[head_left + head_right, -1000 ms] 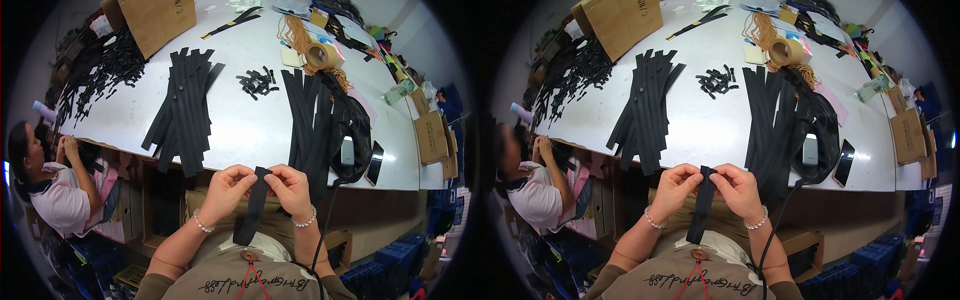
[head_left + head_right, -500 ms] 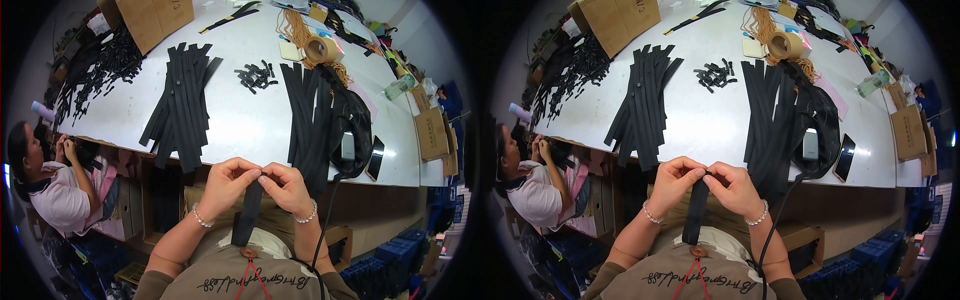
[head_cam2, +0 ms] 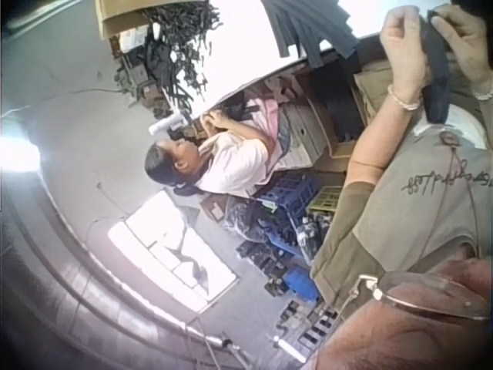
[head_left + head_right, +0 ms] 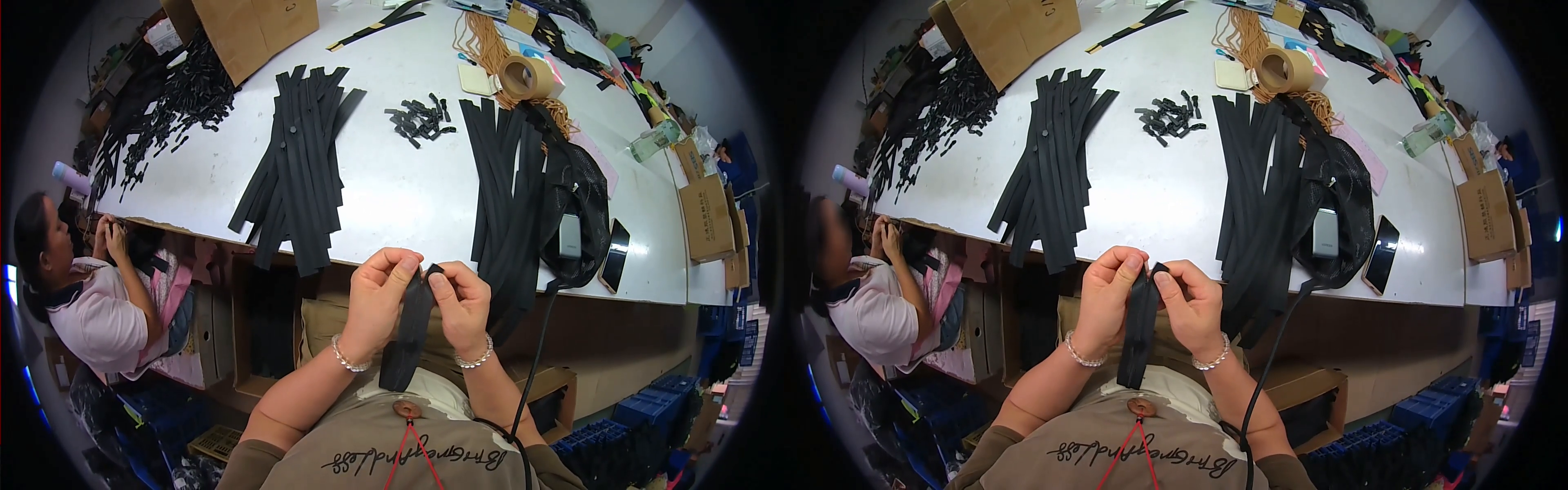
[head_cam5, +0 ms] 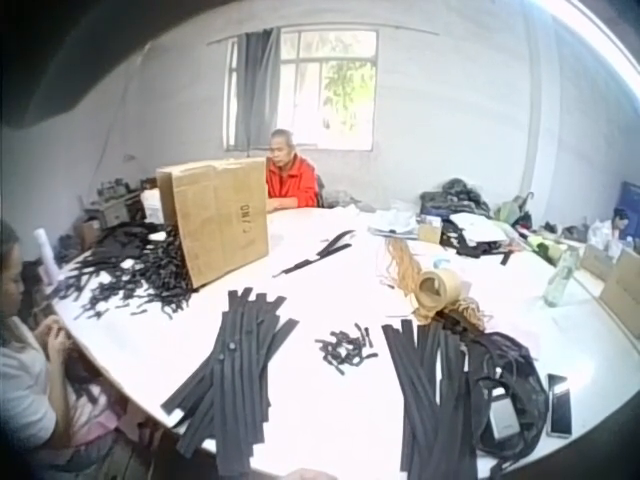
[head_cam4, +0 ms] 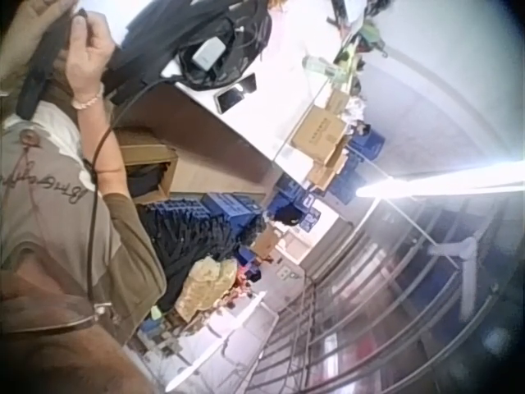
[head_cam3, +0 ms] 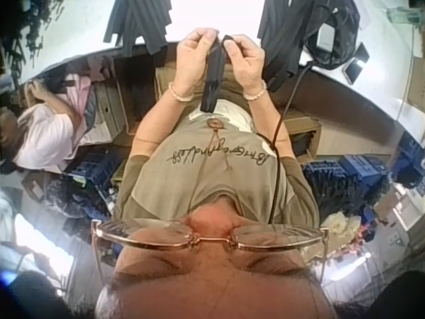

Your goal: Insert a zipper slider onto a length of zipper tape.

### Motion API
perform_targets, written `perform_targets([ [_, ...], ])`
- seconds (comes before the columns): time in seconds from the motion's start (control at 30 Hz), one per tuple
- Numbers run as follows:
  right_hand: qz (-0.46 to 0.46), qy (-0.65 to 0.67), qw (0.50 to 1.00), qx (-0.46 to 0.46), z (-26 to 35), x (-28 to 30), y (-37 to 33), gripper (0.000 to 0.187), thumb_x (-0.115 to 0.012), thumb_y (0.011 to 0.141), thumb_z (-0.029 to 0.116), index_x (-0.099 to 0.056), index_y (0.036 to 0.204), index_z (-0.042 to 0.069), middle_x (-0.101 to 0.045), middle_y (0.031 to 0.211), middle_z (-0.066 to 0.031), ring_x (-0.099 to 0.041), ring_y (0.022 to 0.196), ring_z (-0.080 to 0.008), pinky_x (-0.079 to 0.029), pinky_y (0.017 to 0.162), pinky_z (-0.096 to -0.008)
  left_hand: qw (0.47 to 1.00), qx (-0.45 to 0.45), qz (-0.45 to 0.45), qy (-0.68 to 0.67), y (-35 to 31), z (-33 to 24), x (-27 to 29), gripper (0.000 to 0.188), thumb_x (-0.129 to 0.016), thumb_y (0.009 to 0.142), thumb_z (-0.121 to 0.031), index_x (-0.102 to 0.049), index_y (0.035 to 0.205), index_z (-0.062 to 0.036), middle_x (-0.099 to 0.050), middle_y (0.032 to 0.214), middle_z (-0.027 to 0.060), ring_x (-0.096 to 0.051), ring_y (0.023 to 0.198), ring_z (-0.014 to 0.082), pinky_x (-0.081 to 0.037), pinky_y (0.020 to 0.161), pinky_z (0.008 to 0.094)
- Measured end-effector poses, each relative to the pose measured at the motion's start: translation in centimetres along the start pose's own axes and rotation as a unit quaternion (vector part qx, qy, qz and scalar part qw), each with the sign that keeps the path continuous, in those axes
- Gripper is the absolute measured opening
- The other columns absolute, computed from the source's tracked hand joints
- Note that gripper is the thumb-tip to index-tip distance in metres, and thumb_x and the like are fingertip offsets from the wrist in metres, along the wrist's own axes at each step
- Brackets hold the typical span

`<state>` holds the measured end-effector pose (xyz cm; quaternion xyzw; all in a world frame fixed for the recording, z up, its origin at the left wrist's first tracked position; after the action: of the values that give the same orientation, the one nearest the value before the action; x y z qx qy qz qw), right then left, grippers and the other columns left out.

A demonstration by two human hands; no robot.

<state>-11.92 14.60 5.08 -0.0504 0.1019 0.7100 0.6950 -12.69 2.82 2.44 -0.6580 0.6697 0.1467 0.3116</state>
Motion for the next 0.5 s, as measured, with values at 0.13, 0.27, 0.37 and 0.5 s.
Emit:
perform_targets([
  [0.13,0.034,0.018,0.999,-0.032,-0.2,-0.2,-0.1,0.006,-0.061,0.087,0.002,-0.061,0.090,-0.003,-0.060,0.072,0.0005,-0.055,0.064,-0.0030,-0.045,0.056,-0.0171,0.994,-0.037,0.001,0.102,-0.1,-0.9,0.2,0.015,-0.057,0.092,-0.013,-0.062,0.099,-0.0005,-0.061,0.083,-0.0004,-0.053,0.069,0.0030,-0.045,0.062,0.0177],
  [0.27,0.032,-0.012,0.998,-0.049,-0.9,0.3,-0.2,0.006,-0.064,0.085,0.002,-0.061,0.088,-0.003,-0.061,0.073,0.0000,-0.055,0.063,-0.0032,-0.045,0.056,-0.0165,0.996,0.039,0.035,0.070,-0.6,-0.7,-0.5,0.016,-0.059,0.091,-0.011,-0.063,0.102,-0.0001,-0.063,0.086,0.0001,-0.055,0.072,0.0038,-0.046,0.064,0.0181],
  [0.37,0.017,0.000,0.998,-0.058,-0.9,0.5,-0.1,0.006,-0.064,0.085,0.002,-0.061,0.088,-0.003,-0.061,0.074,-0.0002,-0.056,0.063,-0.0033,-0.046,0.056,-0.0165,0.982,0.017,0.079,0.169,-0.9,-0.5,-0.1,0.017,-0.061,0.089,-0.010,-0.064,0.102,0.0001,-0.065,0.087,0.0007,-0.057,0.075,0.0048,-0.048,0.066,0.0190],
  [0.5,0.002,0.031,0.998,-0.046,-1.2,0.2,-0.3,0.006,-0.063,0.086,0.002,-0.061,0.089,-0.002,-0.062,0.074,-0.0002,-0.056,0.064,-0.0032,-0.047,0.056,-0.0169,0.986,-0.004,0.038,0.161,-0.9,-0.5,0.9,0.014,-0.062,0.088,-0.009,-0.066,0.098,0.0007,-0.066,0.086,0.0019,-0.059,0.078,0.0054,-0.049,0.068,0.0202],
])
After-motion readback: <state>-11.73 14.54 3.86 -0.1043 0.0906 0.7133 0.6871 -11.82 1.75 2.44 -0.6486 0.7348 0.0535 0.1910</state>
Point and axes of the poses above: each hand's wrist, its own y-axis towards the middle knuckle, its own x-axis out of the back of the hand, z = x × y, the point moved 9 cm from there along y, towards the middle knuckle
